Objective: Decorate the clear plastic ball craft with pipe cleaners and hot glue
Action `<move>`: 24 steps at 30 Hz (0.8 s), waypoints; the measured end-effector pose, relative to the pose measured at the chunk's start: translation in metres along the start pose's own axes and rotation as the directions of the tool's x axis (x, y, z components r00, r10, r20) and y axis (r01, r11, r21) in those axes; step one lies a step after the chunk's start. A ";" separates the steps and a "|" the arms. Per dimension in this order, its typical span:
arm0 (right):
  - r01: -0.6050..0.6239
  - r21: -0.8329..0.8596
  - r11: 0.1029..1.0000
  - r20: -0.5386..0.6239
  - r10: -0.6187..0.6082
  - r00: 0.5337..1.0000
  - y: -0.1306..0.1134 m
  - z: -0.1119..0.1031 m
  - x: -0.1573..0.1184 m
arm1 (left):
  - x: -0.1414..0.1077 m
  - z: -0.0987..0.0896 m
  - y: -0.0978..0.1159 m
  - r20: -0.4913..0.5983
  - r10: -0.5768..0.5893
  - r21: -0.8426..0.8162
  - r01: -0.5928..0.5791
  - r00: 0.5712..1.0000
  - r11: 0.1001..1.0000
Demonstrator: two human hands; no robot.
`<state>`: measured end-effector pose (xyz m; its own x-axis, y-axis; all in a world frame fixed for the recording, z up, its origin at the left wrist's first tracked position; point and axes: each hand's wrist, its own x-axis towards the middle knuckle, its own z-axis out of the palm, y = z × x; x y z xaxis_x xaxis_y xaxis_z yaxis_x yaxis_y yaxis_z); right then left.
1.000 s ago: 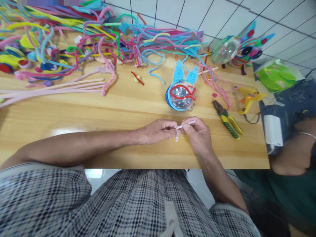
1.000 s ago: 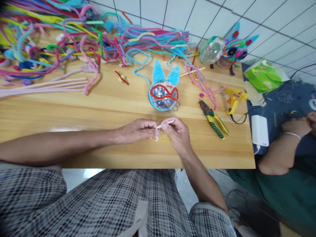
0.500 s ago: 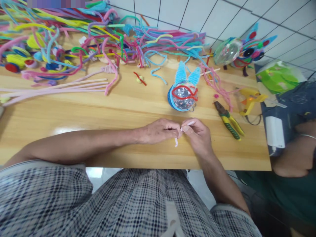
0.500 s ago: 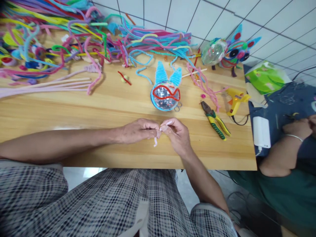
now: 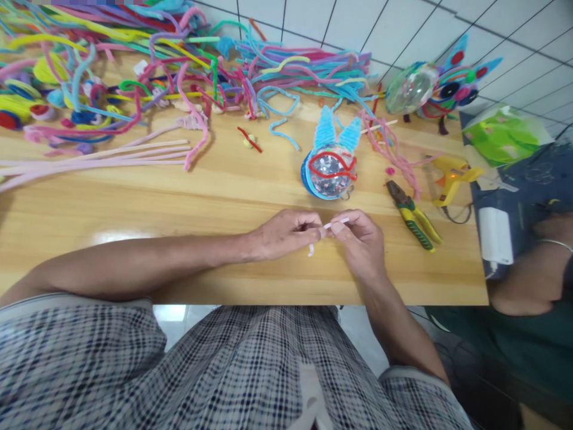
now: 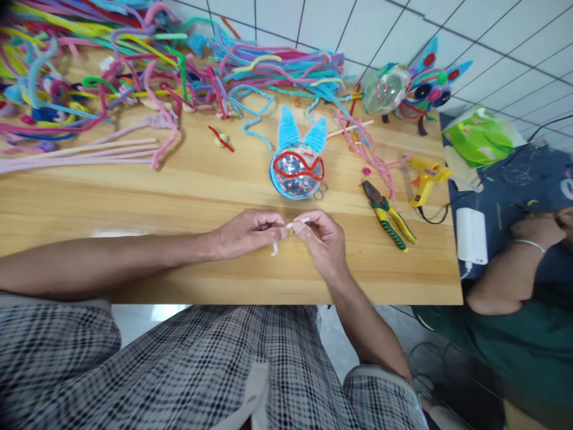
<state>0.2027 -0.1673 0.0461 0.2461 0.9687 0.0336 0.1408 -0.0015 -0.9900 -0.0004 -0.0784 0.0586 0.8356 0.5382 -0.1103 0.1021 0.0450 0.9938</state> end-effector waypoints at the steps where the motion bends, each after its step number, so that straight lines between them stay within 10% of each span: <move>1: 0.003 -0.015 1.000 0.007 -0.003 1.000 -0.002 0.001 -0.001 | 0.000 0.000 0.001 -0.006 0.014 -0.018 -0.014 1.000 1.000; 24: 0.226 -0.252 0.941 -0.060 -0.248 0.967 0.005 0.004 -0.010 | -0.007 0.004 -0.005 -0.136 0.135 0.121 -0.119 0.981 0.986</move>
<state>0.1972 -0.1759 0.0402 0.2605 0.9221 0.2861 0.4297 0.1546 -0.8897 -0.0041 -0.0861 0.0546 0.7605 0.6487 0.0287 0.0662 -0.1213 0.9904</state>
